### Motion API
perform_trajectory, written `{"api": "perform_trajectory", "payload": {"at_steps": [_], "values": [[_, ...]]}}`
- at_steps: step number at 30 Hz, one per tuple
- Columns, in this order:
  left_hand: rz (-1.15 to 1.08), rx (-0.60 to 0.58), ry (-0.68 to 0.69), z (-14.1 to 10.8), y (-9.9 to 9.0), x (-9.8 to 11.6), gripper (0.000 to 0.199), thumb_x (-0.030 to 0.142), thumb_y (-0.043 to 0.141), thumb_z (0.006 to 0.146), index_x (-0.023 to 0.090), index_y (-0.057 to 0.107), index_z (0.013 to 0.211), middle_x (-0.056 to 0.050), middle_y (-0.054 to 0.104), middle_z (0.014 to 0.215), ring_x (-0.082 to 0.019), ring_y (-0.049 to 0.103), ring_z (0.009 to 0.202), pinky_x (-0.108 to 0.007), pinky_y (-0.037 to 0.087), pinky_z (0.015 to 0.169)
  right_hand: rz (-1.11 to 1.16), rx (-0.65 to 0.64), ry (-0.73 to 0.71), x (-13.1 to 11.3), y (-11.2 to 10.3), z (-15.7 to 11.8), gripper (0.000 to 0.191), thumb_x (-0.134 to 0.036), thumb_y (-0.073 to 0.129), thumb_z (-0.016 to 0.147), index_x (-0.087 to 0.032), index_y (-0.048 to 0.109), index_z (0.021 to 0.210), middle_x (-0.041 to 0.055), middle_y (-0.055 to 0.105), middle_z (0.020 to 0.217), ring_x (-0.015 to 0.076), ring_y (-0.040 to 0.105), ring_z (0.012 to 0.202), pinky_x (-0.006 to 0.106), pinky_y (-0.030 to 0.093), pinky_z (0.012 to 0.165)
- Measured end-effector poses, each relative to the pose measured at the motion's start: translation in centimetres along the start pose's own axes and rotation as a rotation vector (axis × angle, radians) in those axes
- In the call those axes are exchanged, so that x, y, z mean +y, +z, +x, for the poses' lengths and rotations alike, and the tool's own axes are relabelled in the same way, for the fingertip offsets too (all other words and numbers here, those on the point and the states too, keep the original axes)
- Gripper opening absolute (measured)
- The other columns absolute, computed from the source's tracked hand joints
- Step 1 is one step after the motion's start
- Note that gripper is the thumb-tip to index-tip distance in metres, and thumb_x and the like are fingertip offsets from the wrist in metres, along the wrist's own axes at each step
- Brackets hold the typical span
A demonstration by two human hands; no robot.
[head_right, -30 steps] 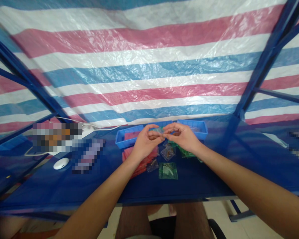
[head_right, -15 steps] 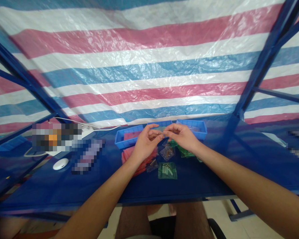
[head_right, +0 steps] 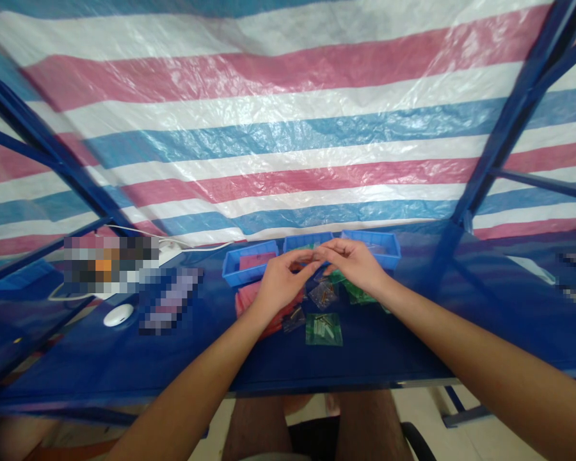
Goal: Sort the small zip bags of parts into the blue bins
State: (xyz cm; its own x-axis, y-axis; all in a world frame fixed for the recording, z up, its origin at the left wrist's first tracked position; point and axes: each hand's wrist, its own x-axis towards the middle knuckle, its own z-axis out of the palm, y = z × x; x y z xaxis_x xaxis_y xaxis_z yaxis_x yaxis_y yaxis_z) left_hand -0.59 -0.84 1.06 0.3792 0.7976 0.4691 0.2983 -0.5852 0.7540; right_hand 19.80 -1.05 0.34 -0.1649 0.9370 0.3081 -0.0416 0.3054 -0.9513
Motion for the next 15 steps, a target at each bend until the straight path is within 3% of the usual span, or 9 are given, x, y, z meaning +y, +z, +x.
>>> {"api": "perform_trajectory", "payload": {"at_steps": [4, 8, 12, 15], "values": [[-0.068, 0.085, -0.057, 0.3, -0.2, -1.0, 0.027, 0.031, 0.069, 0.096, 0.022, 0.075, 0.121, -0.008, 0.080, 0.115, -0.024, 0.077, 0.103, -0.037, 0.061, 0.094, 0.039, 0.051, -0.005, -0.2, -0.2, 0.2, 0.038, -0.063, 0.079, 0.085, -0.026, 0.080, 0.093, 0.0074, 0.080, 0.096, 0.0270, 0.075, 0.090, 0.037, 0.064, 0.069], [-0.160, 0.121, -0.070, 0.6, -0.1, -1.3, 0.027, 0.032, 0.073, 0.093, 0.020, 0.073, 0.118, -0.008, 0.081, 0.106, -0.022, 0.077, 0.098, -0.035, 0.061, 0.091, -0.006, 0.136, -0.043, 0.0, -0.5, 0.5, 0.037, -0.060, 0.083, 0.083, -0.026, 0.078, 0.096, 0.0044, 0.077, 0.085, 0.0226, 0.071, 0.079, 0.032, 0.059, 0.061], [-0.239, 0.087, -0.075, 0.6, 0.0, -1.2, 0.021, 0.034, 0.076, 0.091, 0.017, 0.073, 0.104, -0.008, 0.080, 0.103, -0.020, 0.076, 0.095, -0.032, 0.060, 0.089, -0.035, 0.051, -0.034, 0.2, -0.4, 0.4, 0.040, -0.053, 0.090, 0.075, -0.025, 0.076, 0.100, 0.0024, 0.077, 0.088, 0.0182, 0.068, 0.069, 0.033, 0.059, 0.064], [-0.299, 0.048, -0.105, 0.5, 0.0, -1.3, 0.024, 0.034, 0.077, 0.090, 0.017, 0.071, 0.105, -0.007, 0.080, 0.096, -0.019, 0.076, 0.089, -0.030, 0.060, 0.084, -0.039, 0.002, -0.020, 0.1, -0.2, 0.2, 0.039, -0.052, 0.092, 0.073, -0.023, 0.076, 0.095, 0.0021, 0.077, 0.087, 0.0171, 0.066, 0.066, 0.034, 0.060, 0.066]]}}
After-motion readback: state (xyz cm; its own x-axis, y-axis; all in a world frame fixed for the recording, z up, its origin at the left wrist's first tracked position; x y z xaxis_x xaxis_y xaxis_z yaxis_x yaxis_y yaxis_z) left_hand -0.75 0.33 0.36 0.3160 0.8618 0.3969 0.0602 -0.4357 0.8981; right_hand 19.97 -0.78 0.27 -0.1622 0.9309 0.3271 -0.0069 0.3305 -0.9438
